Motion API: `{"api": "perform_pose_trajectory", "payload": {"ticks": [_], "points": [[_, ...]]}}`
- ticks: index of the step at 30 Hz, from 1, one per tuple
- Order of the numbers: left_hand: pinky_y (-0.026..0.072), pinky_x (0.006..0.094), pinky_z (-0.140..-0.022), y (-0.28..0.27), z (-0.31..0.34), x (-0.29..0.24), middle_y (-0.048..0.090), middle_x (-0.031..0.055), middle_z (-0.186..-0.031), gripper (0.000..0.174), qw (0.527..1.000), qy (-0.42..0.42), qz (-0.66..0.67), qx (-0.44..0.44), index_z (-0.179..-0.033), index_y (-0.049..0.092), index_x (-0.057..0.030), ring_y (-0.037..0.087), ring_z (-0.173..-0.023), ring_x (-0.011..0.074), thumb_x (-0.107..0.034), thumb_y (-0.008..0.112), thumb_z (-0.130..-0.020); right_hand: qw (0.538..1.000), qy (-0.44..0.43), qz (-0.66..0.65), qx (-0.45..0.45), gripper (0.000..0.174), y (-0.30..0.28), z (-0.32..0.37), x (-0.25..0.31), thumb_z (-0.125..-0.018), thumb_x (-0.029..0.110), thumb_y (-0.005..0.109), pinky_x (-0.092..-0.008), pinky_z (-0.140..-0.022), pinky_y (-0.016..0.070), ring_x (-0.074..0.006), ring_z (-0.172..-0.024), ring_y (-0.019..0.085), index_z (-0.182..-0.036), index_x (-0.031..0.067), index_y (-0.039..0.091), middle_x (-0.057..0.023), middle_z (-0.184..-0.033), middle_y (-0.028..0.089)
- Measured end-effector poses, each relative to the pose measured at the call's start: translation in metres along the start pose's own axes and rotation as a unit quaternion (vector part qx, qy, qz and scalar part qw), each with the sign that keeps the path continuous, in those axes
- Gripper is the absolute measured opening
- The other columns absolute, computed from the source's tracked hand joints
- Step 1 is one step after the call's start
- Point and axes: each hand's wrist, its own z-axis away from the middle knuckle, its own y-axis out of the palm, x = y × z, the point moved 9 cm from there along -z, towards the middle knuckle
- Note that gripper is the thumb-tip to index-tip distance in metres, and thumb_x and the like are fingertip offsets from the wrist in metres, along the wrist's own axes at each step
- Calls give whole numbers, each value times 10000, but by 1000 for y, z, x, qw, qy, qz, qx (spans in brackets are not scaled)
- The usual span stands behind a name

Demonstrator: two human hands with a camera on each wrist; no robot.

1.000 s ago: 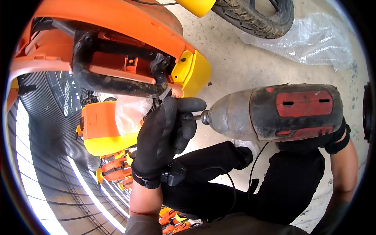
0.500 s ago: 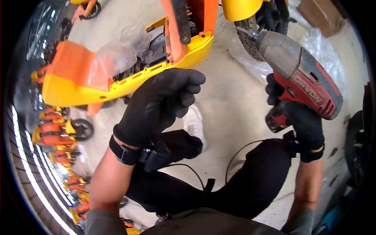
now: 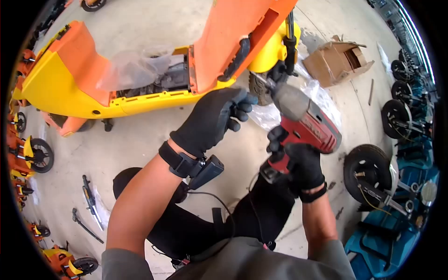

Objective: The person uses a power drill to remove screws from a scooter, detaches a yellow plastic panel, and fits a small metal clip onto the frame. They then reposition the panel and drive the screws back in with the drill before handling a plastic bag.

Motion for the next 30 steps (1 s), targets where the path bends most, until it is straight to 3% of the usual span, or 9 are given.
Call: {"api": "perform_pose_trajectory", "payload": {"ticks": [7,9,11,15,19,20,24,27,30], "points": [[376,183,-550,29,20,-41,506,-42,-744,278,991,59,-121,-3,-1011,628,-45,455,-633,36,-306,589,-925,992,-13,112,64,439,35,-46,38,-787,67,614,-296,-689,520,-182,-834,626,-1207,-17,520,-118,-1005,626],[362,185,-557,38,29,-65,453,-58,-720,282,962,196,-186,27,-1043,620,-35,424,-630,26,-246,680,-865,988,11,124,87,448,36,-56,29,-786,54,621,-297,-691,520,-179,-842,627,-1216,-14,518,-112,-1001,629],[398,190,-597,21,20,-54,525,-47,-760,337,969,161,-188,6,-1076,610,-19,473,-675,24,-187,735,-813,943,-28,317,98,483,26,-63,11,-766,17,654,-305,-722,522,-169,-871,627,-1230,-2,522,-93,-1009,633],[466,225,-703,6,25,-37,647,15,-924,365,966,107,-234,18,-1113,582,-2,560,-795,56,-116,736,-803,984,72,154,49,531,37,-48,-16,-749,-4,694,-307,-779,520,-157,-911,619,-1254,9,530,-67,-1063,631],[487,252,-729,12,31,-31,641,7,-945,400,976,132,-159,72,-1150,563,0,564,-823,59,-67,734,-794,946,218,240,-18,624,10,-8,-46,-718,21,721,-327,-856,513,-198,-1011,613,-1302,1,500,-95,-1173,605],[491,256,-716,16,33,-32,640,10,-934,375,962,128,-220,96,-1131,574,1,571,-817,66,-81,730,-800,993,82,89,3,665,33,-5,-35,-710,32,724,-342,-896,501,-212,-1067,600,-1324,-12,473,-118,-1220,583],[488,246,-649,20,33,-15,629,26,-875,303,914,73,-359,175,-1069,611,4,575,-746,88,-181,686,-841,996,23,-51,67,616,46,-3,-58,-748,92,677,-331,-848,490,-218,-1007,602,-1292,-67,437,-157,-1130,594],[456,225,-589,-21,16,11,613,28,-824,312,925,-75,-367,64,-1039,632,-5,533,-656,87,-273,624,-880,984,35,171,-34,513,26,-8,-67,-794,14,658,-336,-861,494,-200,-986,605,-1273,-14,478,-110,-1103,603],[407,224,-526,-49,-13,28,511,-15,-715,281,978,-60,-198,-5,-918,609,-57,459,-577,70,-326,530,-936,947,-75,310,-36,441,-24,-47,-115,-773,80,713,-310,-723,511,-178,-856,629,-1176,31,541,-81,-978,631]]}}
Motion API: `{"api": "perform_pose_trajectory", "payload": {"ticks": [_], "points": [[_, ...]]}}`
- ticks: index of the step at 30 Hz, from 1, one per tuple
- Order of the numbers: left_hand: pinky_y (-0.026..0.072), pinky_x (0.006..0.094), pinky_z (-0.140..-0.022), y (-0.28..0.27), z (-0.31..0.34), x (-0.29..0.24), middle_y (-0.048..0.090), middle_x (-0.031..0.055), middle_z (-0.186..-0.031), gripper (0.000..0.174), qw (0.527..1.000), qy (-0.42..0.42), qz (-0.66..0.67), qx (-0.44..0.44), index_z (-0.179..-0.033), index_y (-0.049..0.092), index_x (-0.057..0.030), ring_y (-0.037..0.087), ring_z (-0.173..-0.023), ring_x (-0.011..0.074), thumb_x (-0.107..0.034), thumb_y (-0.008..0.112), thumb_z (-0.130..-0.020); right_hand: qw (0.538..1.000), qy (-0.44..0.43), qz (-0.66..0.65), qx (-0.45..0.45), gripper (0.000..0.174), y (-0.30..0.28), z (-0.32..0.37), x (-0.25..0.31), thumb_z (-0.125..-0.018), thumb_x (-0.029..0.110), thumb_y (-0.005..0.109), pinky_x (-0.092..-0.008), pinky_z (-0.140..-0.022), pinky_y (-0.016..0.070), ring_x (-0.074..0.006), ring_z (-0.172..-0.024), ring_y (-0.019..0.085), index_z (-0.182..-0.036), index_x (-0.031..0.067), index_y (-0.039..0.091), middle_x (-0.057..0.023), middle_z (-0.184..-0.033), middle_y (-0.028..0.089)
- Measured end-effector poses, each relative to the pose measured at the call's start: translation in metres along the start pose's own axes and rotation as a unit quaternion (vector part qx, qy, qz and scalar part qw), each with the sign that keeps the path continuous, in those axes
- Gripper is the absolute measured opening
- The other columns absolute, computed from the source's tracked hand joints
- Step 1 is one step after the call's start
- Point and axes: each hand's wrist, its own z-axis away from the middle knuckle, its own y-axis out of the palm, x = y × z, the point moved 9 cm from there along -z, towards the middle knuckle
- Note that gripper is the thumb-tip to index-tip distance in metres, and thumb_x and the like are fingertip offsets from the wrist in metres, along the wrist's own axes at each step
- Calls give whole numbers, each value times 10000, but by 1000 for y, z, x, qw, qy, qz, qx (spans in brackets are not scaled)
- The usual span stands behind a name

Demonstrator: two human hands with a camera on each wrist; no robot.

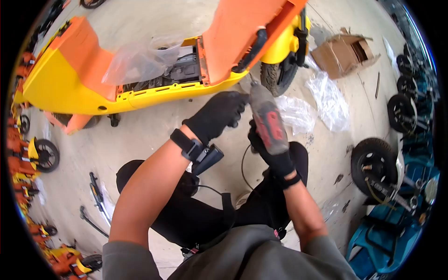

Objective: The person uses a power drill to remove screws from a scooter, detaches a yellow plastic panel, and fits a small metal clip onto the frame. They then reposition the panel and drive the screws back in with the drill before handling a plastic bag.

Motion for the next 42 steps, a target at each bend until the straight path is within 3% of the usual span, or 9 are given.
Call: {"api": "perform_pose_trajectory", "payload": {"ticks": [1,2,5,10,16,31,34,39,42], "points": [[401,228,-517,-3,-10,10,495,-21,-701,278,995,-20,91,-26,-859,592,-77,453,-563,74,-332,519,-944,997,-60,-28,-46,427,-5,-8,-18,-763,99,726,-319,-719,509,-197,-860,631,-1147,32,551,-89,-968,635],[382,230,-494,0,-12,4,484,-31,-669,275,995,-13,100,-25,-787,547,-113,430,-531,75,-331,517,-952,984,-146,91,-45,448,-1,-7,23,-739,113,737,-347,-729,499,-270,-862,628,-1133,33,539,-122,-968,627],[367,220,-479,-8,-22,10,475,-38,-639,287,999,-29,7,-33,-784,549,-108,421,-516,70,-331,511,-960,967,-191,165,-46,525,3,-14,19,-681,133,750,-395,-777,481,-365,-899,585,-1139,16,522,-176,-993,582],[350,196,-465,-12,-35,20,487,-43,-641,253,990,-24,-131,-44,-852,608,-103,424,-510,49,-305,506,-966,963,-201,163,-75,564,7,-22,3,-655,144,757,-412,-769,477,-380,-902,571,-1147,15,513,-185,-1004,569],[352,194,-462,-20,-45,26,490,-51,-647,208,997,-25,-36,-61,-900,634,-112,419,-502,50,-303,564,-944,958,-217,167,-85,580,2,-28,0,-643,143,756,-427,-780,473,-390,-910,566,-1152,17,507,-191,-1011,566],[316,205,-445,-18,-40,12,453,-45,-604,231,994,-1,-83,-77,-801,624,-109,395,-483,47,-313,614,-909,971,-181,142,-57,608,16,-37,-22,-660,190,773,-405,-796,481,-368,-922,580,-1174,31,491,-175,-1030,574],[312,208,-442,-25,-44,11,458,-53,-615,341,988,28,-112,-102,-684,574,-125,377,-484,50,-408,688,-836,980,-169,86,-54,576,23,-43,-47,-674,171,761,-397,-777,488,-371,-924,588,-1167,35,495,-177,-1044,582],[329,215,-440,-21,-40,0,441,-39,-604,290,983,26,-141,-111,-718,552,-101,397,-476,58,-316,630,-896,973,12,-231,-12,479,51,-48,-93,-740,154,736,-348,-779,513,-269,-912,622,-1149,43,513,-128,-1035,614],[333,214,-439,-23,-40,2,437,-40,-596,299,981,15,-154,-118,-705,537,-103,402,-476,57,-314,639,-890,981,-2,-195,-18,463,44,-43,-66,-746,143,736,-333,-768,523,-242,-853,633,-1142,40,520,-110,-988,629]]}}
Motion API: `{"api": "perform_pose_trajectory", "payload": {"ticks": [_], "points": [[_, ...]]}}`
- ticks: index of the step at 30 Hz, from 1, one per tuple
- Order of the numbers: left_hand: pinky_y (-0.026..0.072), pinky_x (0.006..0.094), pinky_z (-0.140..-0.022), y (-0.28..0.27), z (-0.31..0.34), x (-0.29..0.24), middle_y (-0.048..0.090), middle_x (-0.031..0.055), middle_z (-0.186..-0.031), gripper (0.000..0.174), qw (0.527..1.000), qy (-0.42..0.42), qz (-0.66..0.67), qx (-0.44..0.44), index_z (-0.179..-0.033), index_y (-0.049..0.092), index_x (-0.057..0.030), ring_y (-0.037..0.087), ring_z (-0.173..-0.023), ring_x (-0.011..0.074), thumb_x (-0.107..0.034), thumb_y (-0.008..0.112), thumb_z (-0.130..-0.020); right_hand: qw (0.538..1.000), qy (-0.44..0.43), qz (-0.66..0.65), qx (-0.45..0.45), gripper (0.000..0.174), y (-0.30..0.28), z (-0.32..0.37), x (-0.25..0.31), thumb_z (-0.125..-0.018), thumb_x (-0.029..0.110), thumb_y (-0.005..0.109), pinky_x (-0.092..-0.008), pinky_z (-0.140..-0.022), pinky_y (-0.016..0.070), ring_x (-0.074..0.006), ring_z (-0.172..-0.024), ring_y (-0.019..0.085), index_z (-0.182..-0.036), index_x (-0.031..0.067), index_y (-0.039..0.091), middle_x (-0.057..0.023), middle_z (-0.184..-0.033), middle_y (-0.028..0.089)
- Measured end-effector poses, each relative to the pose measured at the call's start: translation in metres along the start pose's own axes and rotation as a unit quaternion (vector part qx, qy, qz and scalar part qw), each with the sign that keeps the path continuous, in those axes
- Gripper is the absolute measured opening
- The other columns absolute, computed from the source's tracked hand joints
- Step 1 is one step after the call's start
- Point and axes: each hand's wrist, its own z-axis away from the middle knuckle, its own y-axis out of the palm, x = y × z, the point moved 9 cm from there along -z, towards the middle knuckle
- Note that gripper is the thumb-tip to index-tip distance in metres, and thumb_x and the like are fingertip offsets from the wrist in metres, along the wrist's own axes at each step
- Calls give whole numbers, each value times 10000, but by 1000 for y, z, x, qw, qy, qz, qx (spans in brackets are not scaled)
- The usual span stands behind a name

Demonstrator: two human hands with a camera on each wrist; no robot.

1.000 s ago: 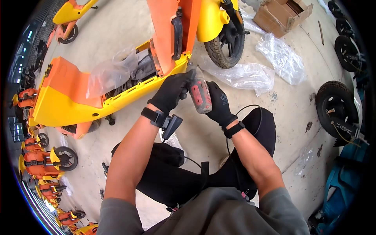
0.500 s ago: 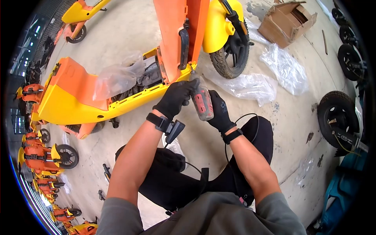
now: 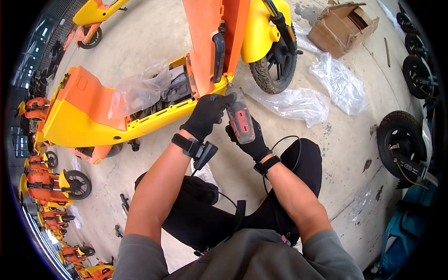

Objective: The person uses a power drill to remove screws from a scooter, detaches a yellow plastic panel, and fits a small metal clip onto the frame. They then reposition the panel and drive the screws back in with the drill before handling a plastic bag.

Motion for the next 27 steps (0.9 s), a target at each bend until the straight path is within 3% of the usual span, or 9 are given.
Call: {"api": "perform_pose_trajectory", "payload": {"ticks": [2,4,7,11,13,14,16,22,27], "points": [[336,213,-440,-1,-1,5,435,-39,-591,299,1000,-3,6,2,-704,536,-102,404,-476,56,-312,643,-887,999,40,-29,11,458,3,3,2,-741,136,736,-335,-762,525,-249,-840,638,-1135,37,525,-114,-980,634],[339,214,-439,0,-2,6,432,-42,-584,302,999,-2,34,13,-702,535,-103,407,-473,56,-315,626,-897,973,-113,201,-28,451,-2,2,19,-730,145,741,-347,-746,525,-268,-833,642,-1118,35,537,-125,-977,639],[342,213,-440,2,3,-1,433,-44,-587,311,999,16,16,24,-696,530,-108,408,-476,56,-323,608,-907,975,-132,176,-10,309,-2,-2,2,-848,56,641,-323,-669,552,-179,-793,625,-1134,60,523,-68,-935,614],[351,213,-455,-1,-1,7,445,-40,-616,278,999,2,10,33,-735,535,-108,413,-503,56,-308,579,-922,969,-152,188,-41,290,-7,-5,-9,-864,41,605,-327,-669,554,-198,-802,631,-1139,62,515,-71,-941,616],[365,220,-474,-2,-7,21,478,-22,-655,240,989,-13,140,47,-817,553,-103,434,-530,70,-312,562,-934,970,-146,193,-34,285,-7,-5,-7,-873,30,575,-332,-678,554,-222,-801,637,-1147,61,503,-69,-949,621],[365,220,-474,-5,-12,26,478,-22,-655,240,989,-12,139,46,-817,553,-103,434,-530,70,-312,562,-934,970,-147,193,-33,285,-8,-5,-6,-873,30,575,-332,-678,554,-222,-801,637,-1147,61,503,-69,-949,621],[378,248,-492,-9,-17,36,498,-11,-697,310,968,-57,242,18,-895,573,-68,447,-540,92,-360,496,-966,983,-91,157,-33,424,-11,-4,-3,-718,186,726,-392,-731,500,-365,-848,617,-1070,34,544,-183,-947,626],[417,284,-575,0,-27,47,524,38,-705,441,934,-54,343,83,-941,563,-21,500,-605,155,-432,409,-985,949,-156,273,-35,399,-11,7,39,-722,172,720,-393,-726,497,-363,-833,614,-1054,36,546,-181,-929,616],[438,293,-614,10,-22,29,590,72,-772,490,924,-82,371,47,-986,576,0,546,-651,176,-439,358,-994,952,-159,262,-22,405,-15,14,44,-717,168,723,-392,-731,497,-350,-835,616,-1057,35,547,-174,-927,614]]}}
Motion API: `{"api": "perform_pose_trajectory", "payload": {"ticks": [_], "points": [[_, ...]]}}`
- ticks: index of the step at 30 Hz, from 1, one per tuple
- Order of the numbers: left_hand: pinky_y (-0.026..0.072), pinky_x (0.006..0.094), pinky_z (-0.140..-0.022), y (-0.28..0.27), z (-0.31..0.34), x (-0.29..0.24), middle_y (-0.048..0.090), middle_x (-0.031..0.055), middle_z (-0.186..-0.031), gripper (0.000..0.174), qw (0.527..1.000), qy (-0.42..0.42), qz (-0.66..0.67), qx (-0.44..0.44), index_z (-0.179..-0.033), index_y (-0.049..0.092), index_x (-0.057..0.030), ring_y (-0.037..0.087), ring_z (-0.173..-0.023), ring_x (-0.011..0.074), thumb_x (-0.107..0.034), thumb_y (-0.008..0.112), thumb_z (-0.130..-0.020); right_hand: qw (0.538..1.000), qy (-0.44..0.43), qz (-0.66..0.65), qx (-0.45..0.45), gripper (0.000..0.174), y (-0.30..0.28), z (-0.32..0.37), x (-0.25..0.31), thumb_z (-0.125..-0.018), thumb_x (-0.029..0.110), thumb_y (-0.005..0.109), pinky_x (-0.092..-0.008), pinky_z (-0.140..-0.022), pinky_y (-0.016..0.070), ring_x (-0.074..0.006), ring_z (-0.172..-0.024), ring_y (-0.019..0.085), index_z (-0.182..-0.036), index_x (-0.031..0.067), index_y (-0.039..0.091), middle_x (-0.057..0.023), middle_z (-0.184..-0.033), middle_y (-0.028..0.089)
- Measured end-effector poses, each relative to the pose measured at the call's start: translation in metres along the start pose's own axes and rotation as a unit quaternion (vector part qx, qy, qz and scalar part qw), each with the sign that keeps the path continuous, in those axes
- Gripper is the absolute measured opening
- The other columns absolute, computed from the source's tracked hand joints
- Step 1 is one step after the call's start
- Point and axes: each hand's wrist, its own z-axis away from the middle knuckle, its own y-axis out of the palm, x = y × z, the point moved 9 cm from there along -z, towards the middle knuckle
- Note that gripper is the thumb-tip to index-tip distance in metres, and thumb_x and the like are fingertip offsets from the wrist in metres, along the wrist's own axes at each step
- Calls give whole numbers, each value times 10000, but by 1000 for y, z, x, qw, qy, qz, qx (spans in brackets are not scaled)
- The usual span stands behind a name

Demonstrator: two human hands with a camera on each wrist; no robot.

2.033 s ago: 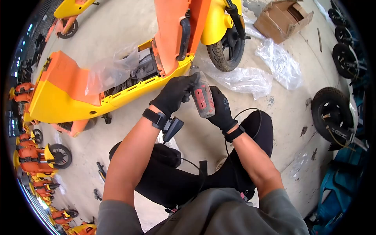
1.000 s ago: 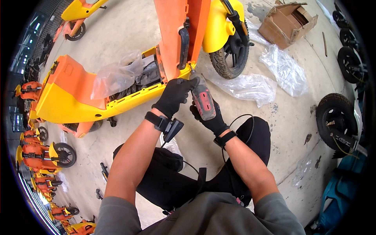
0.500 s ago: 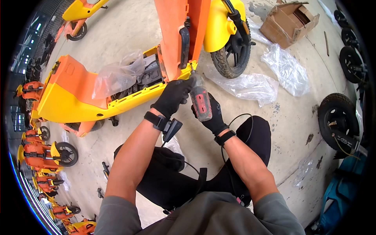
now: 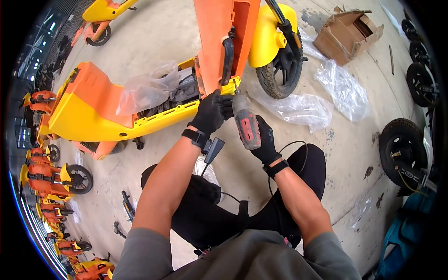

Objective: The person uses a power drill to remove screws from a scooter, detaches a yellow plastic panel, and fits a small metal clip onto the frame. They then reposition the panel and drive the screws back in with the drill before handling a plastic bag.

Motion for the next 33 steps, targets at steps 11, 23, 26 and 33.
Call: {"api": "perform_pose_trajectory", "payload": {"ticks": [11,23,26,33], "points": [[505,312,-702,-9,-23,1,655,96,-911,314,989,77,-125,24,-1072,613,-11,626,-786,191,-274,485,-958,995,32,-77,45,479,-12,34,6,-706,164,734,-367,-731,499,-339,-843,614,-1121,29,537,-158,-937,612],[495,380,-684,26,12,-37,664,183,-809,302,614,483,-467,-416,-931,635,21,646,-765,317,-241,703,-798,969,160,-161,-101,257,-58,38,-18,-767,117,712,-270,-517,484,-114,-558,594,-963,36,567,-32,-679,612],[500,379,-705,26,8,-33,671,198,-842,300,604,477,-433,-469,-916,645,33,654,-793,328,-231,707,-788,977,129,-133,-102,269,-64,41,-17,-767,116,710,-264,-520,486,-115,-563,598,-979,34,566,-34,-685,615],[493,373,-691,29,1,-33,682,180,-839,230,657,445,-331,-511,-806,660,28,656,-762,333,-201,678,-804,974,144,-139,-107,258,-78,52,4,-766,131,724,-282,-534,476,-118,-571,591,-943,22,572,-37,-672,610]]}}
